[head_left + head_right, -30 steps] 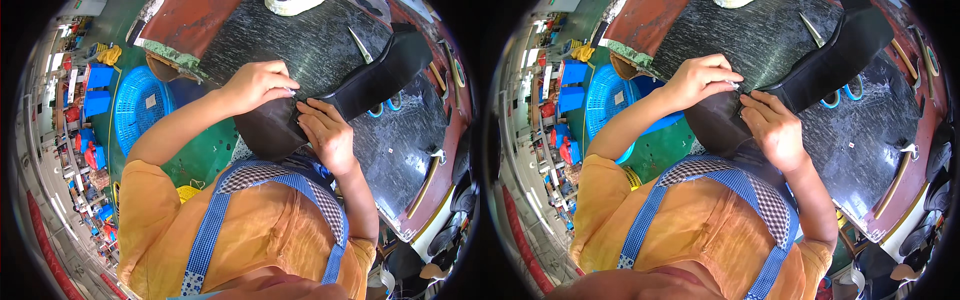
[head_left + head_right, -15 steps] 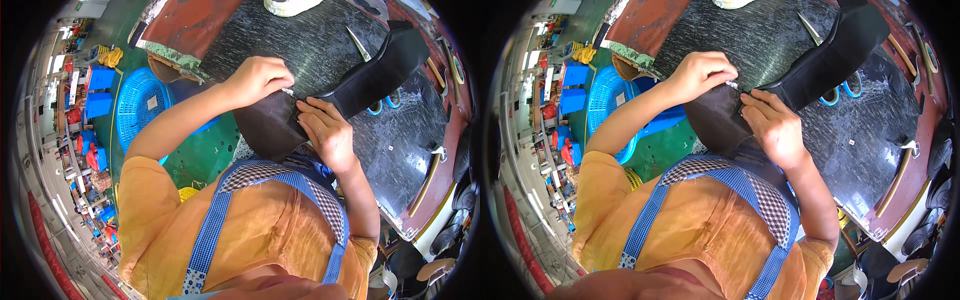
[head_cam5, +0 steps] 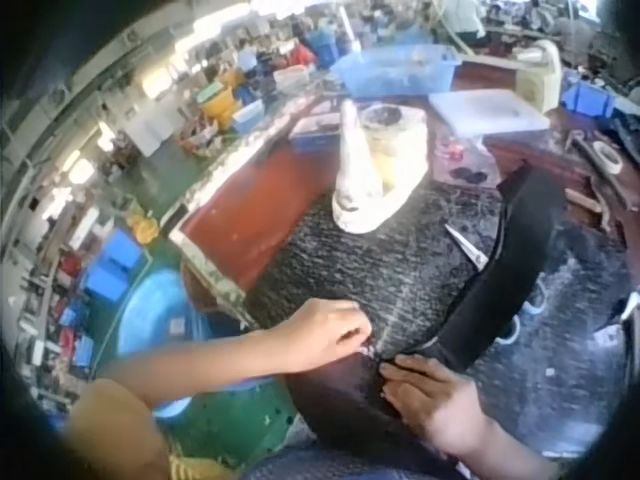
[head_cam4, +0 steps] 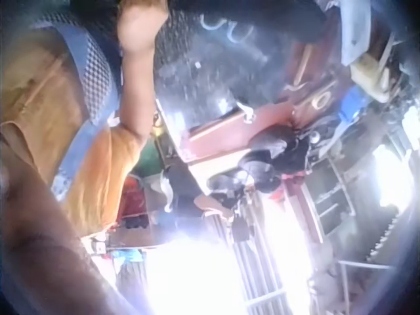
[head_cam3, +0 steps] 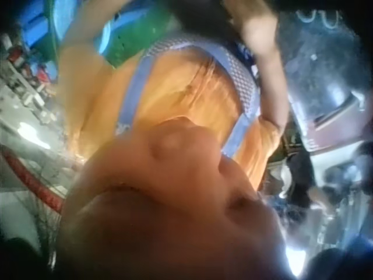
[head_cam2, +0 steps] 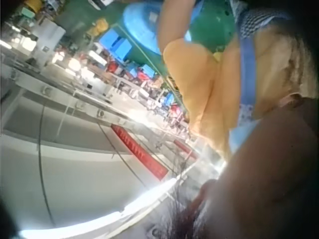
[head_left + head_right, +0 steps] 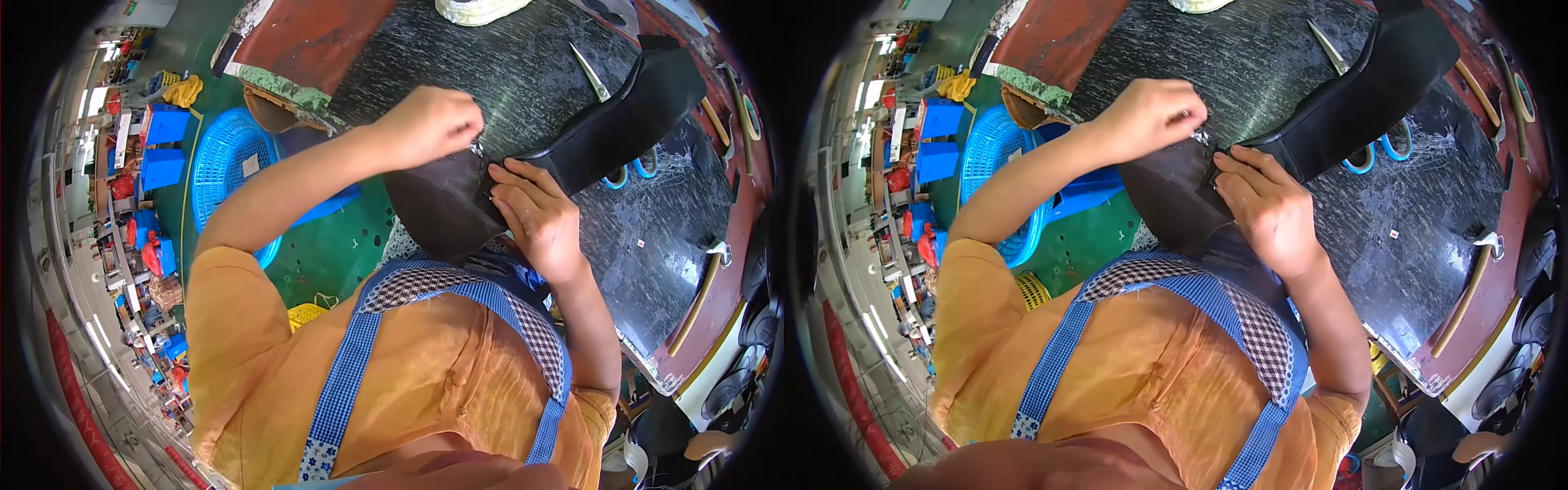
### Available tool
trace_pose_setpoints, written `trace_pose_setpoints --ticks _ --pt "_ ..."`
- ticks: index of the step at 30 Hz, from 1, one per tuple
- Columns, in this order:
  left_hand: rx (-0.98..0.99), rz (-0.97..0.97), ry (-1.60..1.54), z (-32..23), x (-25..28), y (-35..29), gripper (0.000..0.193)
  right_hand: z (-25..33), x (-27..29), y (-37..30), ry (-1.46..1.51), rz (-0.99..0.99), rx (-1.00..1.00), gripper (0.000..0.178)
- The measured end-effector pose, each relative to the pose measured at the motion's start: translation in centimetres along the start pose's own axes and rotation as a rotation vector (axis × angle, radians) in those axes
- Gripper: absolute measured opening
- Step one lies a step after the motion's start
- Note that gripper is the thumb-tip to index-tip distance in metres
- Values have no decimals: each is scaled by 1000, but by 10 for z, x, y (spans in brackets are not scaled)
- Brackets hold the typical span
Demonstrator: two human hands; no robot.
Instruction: Assembling shoe upper components by hammering seams, applying adhesive labels, and organizing parts at a workbench.
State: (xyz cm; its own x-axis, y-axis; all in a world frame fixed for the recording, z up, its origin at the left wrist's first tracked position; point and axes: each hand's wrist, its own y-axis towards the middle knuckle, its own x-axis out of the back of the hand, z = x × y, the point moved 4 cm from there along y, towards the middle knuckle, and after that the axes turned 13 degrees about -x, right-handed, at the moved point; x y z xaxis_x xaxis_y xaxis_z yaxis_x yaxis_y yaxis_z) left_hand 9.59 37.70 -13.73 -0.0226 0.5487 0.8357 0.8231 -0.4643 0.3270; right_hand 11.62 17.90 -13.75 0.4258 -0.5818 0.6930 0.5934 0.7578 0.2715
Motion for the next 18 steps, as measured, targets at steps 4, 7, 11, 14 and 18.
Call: trace_pose_setpoints --ticks 4,7,11,14,18 --pt "686 -246 -688 21 -8 -31 11 1 1 -1 7 11 -9 13" --pt "506 -260 -575 8 0 -32 12 5 1 -1 1 18 -16 13" --pt "9 58 72 -17 11 -19 15 8 -1 2 -2 21 -6 13" --pt "20 247 218 -27 8 -17 15 7 -3 0 7 16 -22 13" --pt "173 -42 -10 8 26 -45 16 11 -4 2 5 20 -18 13"
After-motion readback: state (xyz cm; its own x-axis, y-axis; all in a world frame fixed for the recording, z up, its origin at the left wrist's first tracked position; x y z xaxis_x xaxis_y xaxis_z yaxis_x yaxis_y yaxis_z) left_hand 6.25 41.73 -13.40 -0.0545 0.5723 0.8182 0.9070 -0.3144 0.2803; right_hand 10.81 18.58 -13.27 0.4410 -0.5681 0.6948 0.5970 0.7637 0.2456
